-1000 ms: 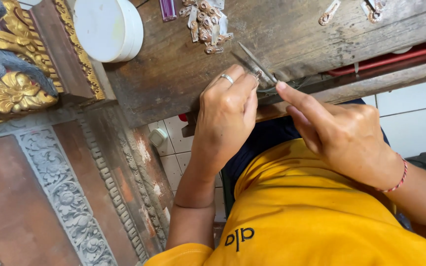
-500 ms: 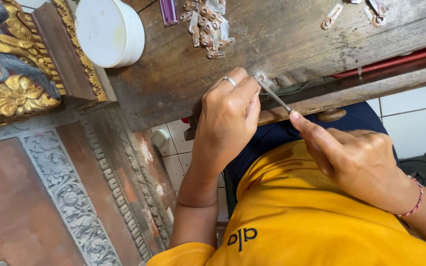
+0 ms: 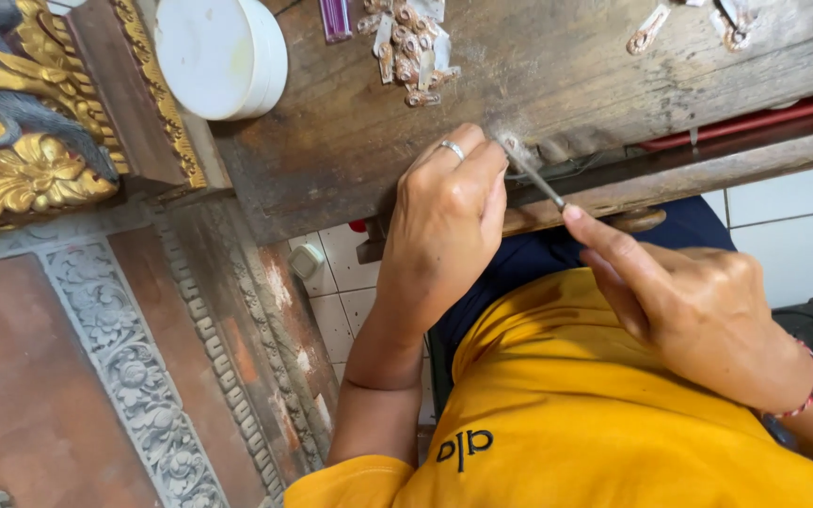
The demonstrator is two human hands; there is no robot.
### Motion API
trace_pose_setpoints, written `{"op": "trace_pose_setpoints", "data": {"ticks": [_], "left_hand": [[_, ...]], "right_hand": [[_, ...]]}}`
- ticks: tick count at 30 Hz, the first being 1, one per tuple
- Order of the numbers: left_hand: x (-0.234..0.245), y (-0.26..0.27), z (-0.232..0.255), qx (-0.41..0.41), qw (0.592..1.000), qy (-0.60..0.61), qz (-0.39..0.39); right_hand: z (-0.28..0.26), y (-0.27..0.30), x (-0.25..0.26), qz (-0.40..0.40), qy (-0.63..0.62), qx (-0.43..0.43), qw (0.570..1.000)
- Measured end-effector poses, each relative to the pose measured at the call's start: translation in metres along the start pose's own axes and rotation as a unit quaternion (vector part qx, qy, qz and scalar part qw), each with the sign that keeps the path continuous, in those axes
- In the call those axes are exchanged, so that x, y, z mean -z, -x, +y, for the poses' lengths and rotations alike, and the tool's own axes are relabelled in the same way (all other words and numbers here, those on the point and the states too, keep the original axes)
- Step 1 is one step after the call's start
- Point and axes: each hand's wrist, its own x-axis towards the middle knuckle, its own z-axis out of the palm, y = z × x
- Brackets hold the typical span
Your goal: Filing and smoothing the edges of small metal jewelry components using a hand file.
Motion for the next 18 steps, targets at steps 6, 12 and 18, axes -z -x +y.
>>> {"op": "trace_pose_setpoints", "data": {"ticks": [6, 12, 18], "left_hand": [[0.002, 0.000, 0.004, 0.012, 1.000, 0.001, 0.001], [-0.004, 0.001, 0.004, 0.028, 0.999, -0.033, 0.000], [-0.009, 0.004, -0.002, 0.056, 0.997, -0.051, -0.025]], "right_hand": [[-0.006, -0.020, -0.010, 0.002, -0.004, -0.025, 1.000], [0.005, -0.035, -0.024, 0.036, 0.012, -0.047, 0.998], [0.009, -0.002, -0.031, 0.018, -0.040, -0.042, 0.998]]}}
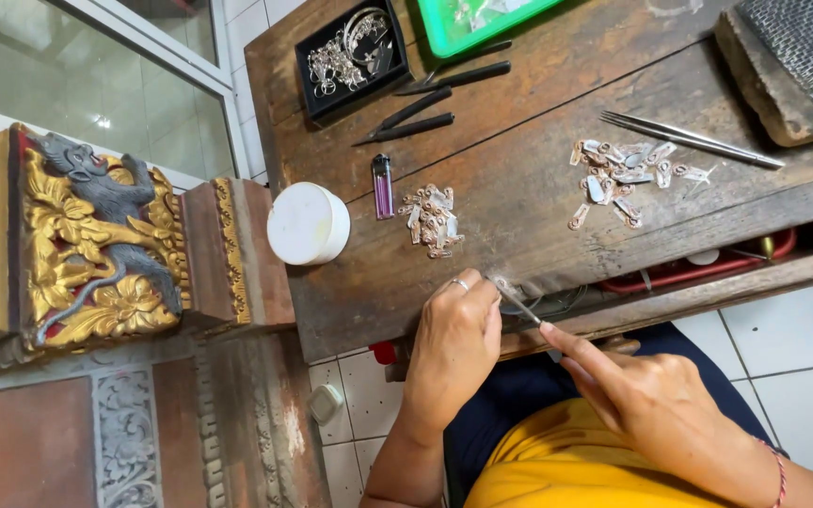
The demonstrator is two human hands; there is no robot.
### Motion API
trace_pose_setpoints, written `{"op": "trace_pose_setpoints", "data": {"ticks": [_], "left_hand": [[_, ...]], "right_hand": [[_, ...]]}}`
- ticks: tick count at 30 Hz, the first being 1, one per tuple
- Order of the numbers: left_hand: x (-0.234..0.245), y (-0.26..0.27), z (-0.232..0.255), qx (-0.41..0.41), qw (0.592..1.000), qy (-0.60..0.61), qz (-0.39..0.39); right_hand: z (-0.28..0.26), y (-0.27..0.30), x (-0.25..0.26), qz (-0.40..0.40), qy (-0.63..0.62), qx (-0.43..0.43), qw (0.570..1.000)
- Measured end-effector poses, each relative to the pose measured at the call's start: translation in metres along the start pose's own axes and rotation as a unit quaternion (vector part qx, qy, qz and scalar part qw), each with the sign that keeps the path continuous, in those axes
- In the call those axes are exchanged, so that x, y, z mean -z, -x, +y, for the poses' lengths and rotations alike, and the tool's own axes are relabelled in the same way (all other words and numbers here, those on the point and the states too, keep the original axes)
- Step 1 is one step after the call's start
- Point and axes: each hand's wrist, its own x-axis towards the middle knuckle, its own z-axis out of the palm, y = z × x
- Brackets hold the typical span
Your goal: Filing and smoothing the edges of small metal jewelry components using a hand file.
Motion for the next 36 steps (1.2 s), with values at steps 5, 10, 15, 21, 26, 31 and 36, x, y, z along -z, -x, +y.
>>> {"op": "trace_pose_setpoints", "data": {"ticks": [5, 10, 15, 21, 26, 31, 36], "left_hand": [[0.002, -0.001, 0.004, 0.001, 1.000, 0.004, 0.011], [-0.001, 0.001, 0.004, 0.007, 1.000, -0.003, 0.021], [-0.003, 0.002, 0.002, 0.013, 1.000, 0.005, 0.018], [0.004, 0.000, 0.001, -0.040, 0.998, 0.039, 0.032], [0.008, 0.001, -0.001, -0.056, 0.996, 0.059, 0.033], [0.005, 0.002, -0.002, -0.057, 0.997, 0.052, 0.023], [0.003, 0.001, -0.001, -0.045, 0.998, 0.039, 0.021]], "right_hand": [[-0.001, -0.012, -0.012, 0.004, 0.013, -0.011, 1.000], [-0.001, -0.028, -0.005, 0.033, 0.012, -0.003, 0.999], [0.000, -0.009, -0.005, 0.001, 0.020, -0.008, 1.000], [-0.006, -0.028, 0.001, -0.002, 0.046, -0.004, 0.999], [-0.004, -0.025, 0.014, 0.021, 0.012, 0.015, 1.000], [-0.002, 0.004, 0.020, 0.000, 0.024, 0.028, 0.999], [-0.004, 0.018, 0.022, -0.011, 0.064, 0.026, 0.998]]}}
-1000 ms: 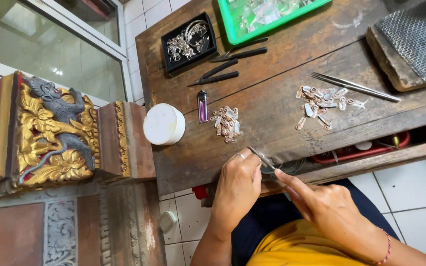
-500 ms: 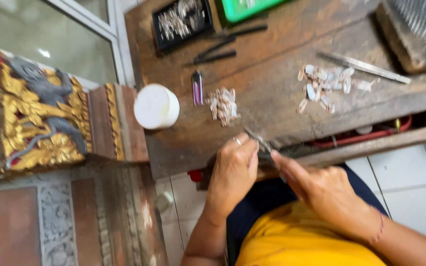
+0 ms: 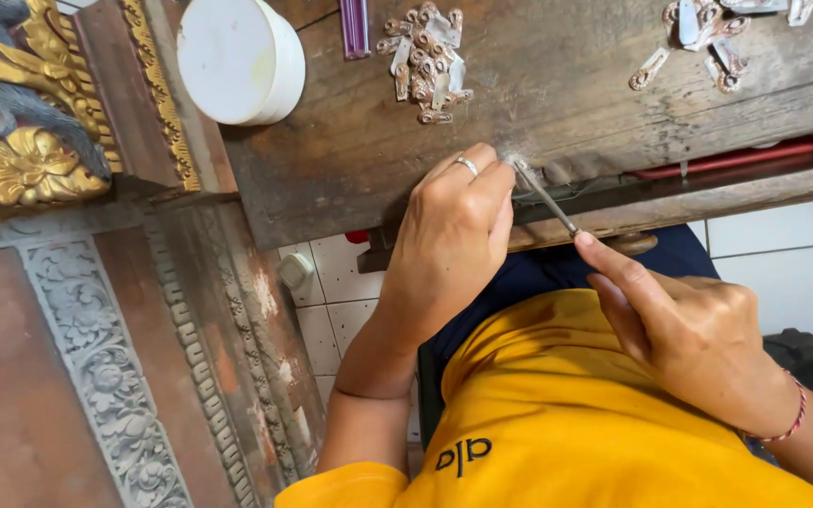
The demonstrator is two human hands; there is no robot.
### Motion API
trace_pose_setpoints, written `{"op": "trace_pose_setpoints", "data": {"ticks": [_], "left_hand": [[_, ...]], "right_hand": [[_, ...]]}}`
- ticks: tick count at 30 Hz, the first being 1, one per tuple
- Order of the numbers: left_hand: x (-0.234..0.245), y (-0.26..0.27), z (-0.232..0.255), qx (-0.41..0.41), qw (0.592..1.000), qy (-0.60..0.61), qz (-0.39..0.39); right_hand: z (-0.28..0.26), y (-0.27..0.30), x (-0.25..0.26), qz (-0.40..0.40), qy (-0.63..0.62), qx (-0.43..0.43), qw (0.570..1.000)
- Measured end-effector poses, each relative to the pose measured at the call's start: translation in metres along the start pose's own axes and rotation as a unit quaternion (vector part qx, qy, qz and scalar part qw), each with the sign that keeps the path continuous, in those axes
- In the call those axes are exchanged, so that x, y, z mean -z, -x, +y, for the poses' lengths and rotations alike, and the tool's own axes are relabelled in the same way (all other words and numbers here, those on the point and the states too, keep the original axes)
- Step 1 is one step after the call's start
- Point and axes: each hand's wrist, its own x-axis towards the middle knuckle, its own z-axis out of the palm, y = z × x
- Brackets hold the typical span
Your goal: Filing and smoothing the edges of small metal jewelry components using a hand file.
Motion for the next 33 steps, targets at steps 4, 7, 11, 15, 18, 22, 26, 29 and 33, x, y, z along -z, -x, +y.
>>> {"op": "trace_pose_setpoints", "data": {"ticks": [4, 7, 11, 15, 18, 22, 26, 29, 33], "left_hand": [[0.002, -0.002, -0.002, -0.007, 1.000, 0.022, -0.002], [0.002, -0.002, 0.000, -0.009, 0.999, 0.049, -0.006], [0.003, -0.001, 0.003, 0.002, 1.000, 0.030, 0.006], [0.004, -0.002, 0.000, -0.006, 0.999, 0.048, 0.006], [0.005, -0.004, 0.002, -0.018, 0.998, 0.047, 0.028], [0.006, -0.006, 0.000, -0.027, 0.999, 0.041, 0.010], [0.006, -0.004, 0.003, -0.020, 0.999, 0.048, 0.014], [0.006, -0.004, 0.003, -0.013, 0.998, 0.056, 0.019], [0.006, -0.004, -0.001, -0.016, 0.999, 0.043, 0.005]], "right_hand": [[-0.009, -0.015, -0.001, -0.028, 0.033, -0.002, 0.999], [-0.014, -0.040, 0.001, 0.006, 0.018, 0.014, 1.000], [-0.006, -0.042, -0.002, 0.003, 0.032, 0.004, 0.999], [0.000, -0.015, 0.008, -0.007, 0.017, 0.018, 1.000], [-0.008, -0.007, 0.017, -0.043, 0.052, 0.019, 0.998], [-0.010, -0.026, 0.008, -0.036, 0.064, 0.025, 0.997], [-0.009, -0.048, 0.004, -0.007, 0.013, 0.011, 1.000], [-0.001, -0.034, 0.003, 0.004, 0.015, 0.009, 1.000], [0.001, -0.007, 0.003, 0.012, 0.035, 0.014, 0.999]]}}
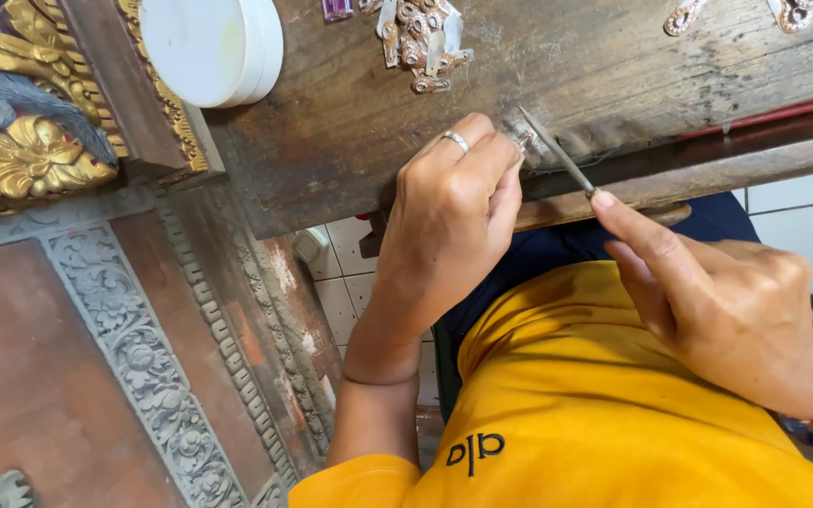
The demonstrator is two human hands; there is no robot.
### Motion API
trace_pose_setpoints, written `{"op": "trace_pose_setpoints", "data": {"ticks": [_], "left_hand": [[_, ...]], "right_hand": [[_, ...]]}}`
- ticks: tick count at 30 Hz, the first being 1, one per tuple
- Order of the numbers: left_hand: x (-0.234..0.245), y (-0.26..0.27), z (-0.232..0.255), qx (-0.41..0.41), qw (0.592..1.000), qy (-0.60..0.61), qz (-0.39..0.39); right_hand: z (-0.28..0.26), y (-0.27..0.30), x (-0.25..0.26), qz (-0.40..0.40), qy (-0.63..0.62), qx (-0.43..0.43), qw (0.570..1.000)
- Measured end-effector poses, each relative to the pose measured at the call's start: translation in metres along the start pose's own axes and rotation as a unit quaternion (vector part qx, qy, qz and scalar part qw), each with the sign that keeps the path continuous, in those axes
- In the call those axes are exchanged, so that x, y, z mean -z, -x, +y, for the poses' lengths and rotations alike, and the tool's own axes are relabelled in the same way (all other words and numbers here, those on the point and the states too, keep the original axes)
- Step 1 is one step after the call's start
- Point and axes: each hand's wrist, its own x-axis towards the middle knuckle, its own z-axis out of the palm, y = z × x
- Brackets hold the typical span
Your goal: Filing and smoothing the edges of small metal jewelry components using a hand file.
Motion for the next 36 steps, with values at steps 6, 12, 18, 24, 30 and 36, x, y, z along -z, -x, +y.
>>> {"op": "trace_pose_setpoints", "data": {"ticks": [6, 12, 18, 24, 30, 36], "left_hand": [[0.000, -0.003, 0.004, 0.008, 1.000, -0.023, -0.003], [0.002, -0.004, 0.002, -0.003, 1.000, 0.001, -0.007], [0.002, -0.007, 0.004, -0.014, 1.000, 0.019, 0.008], [0.003, -0.006, 0.000, -0.005, 1.000, 0.004, -0.015], [0.004, -0.006, 0.003, -0.005, 1.000, 0.008, -0.014], [0.003, -0.005, 0.003, 0.012, 1.000, 0.012, -0.013]], "right_hand": [[0.004, 0.009, -0.005, -0.022, -0.011, -0.022, 0.999], [0.000, -0.004, -0.010, -0.009, -0.003, 0.017, 1.000], [-0.004, -0.028, -0.024, 0.011, -0.035, 0.015, 0.999], [0.000, 0.002, -0.025, 0.001, -0.060, 0.004, 0.998], [-0.013, -0.040, -0.011, -0.003, -0.026, 0.005, 1.000], [-0.003, -0.009, -0.006, -0.039, -0.056, -0.006, 0.998]]}}
